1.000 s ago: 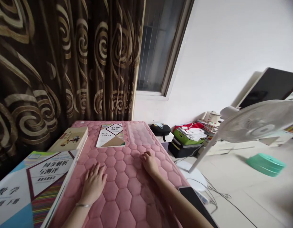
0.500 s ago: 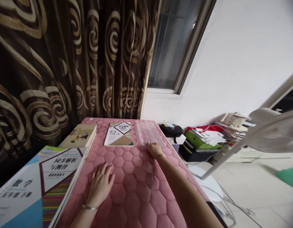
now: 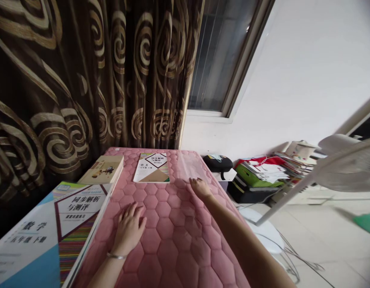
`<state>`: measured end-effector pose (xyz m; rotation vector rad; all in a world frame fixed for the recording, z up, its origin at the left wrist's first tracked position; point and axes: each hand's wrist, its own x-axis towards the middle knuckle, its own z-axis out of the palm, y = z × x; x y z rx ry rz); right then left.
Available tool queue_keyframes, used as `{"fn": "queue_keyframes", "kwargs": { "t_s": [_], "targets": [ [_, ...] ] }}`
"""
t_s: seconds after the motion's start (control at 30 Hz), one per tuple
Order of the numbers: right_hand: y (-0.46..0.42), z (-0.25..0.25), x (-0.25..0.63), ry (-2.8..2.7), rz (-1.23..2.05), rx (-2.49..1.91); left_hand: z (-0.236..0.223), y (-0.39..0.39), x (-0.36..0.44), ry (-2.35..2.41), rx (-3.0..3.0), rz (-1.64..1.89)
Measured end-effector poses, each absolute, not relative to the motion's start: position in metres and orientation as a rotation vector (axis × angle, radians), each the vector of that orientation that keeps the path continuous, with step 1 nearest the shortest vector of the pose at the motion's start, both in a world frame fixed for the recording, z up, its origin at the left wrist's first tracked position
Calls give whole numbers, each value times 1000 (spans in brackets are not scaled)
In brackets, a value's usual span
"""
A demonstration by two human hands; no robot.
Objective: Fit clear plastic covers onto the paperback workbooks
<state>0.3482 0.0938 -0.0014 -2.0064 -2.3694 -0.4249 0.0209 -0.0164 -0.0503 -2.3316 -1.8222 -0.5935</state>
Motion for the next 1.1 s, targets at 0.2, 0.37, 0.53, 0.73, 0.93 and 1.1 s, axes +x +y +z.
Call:
{"fn": "queue_keyframes", "kwargs": {
  "t_s": [0.2,0.37,0.53,0.73,0.93,1.1],
  "targets": [
    [39,18,350,-2340,-543,-1910,-52,-17,20,-1785,-2318,-637],
    [3,43,367,-2112,-704,-1902,-51,-16,20,-1771,-2334,-663],
    [1,90,404,-1795,-887,-1969,-51,-14,19,-1756,-2348,-662],
    [-1,157,415,-1652,-1125,-1755,-54,-15,18,-1752,-2357,-706],
    [-42,119,315,-2271,-914,-841,-60,-7,12,-1806,-2410,-1075],
    [-84,25,223,-2495,-800,-136,-52,-4,-1,-2047,-2394,-1758]
  ]
}}
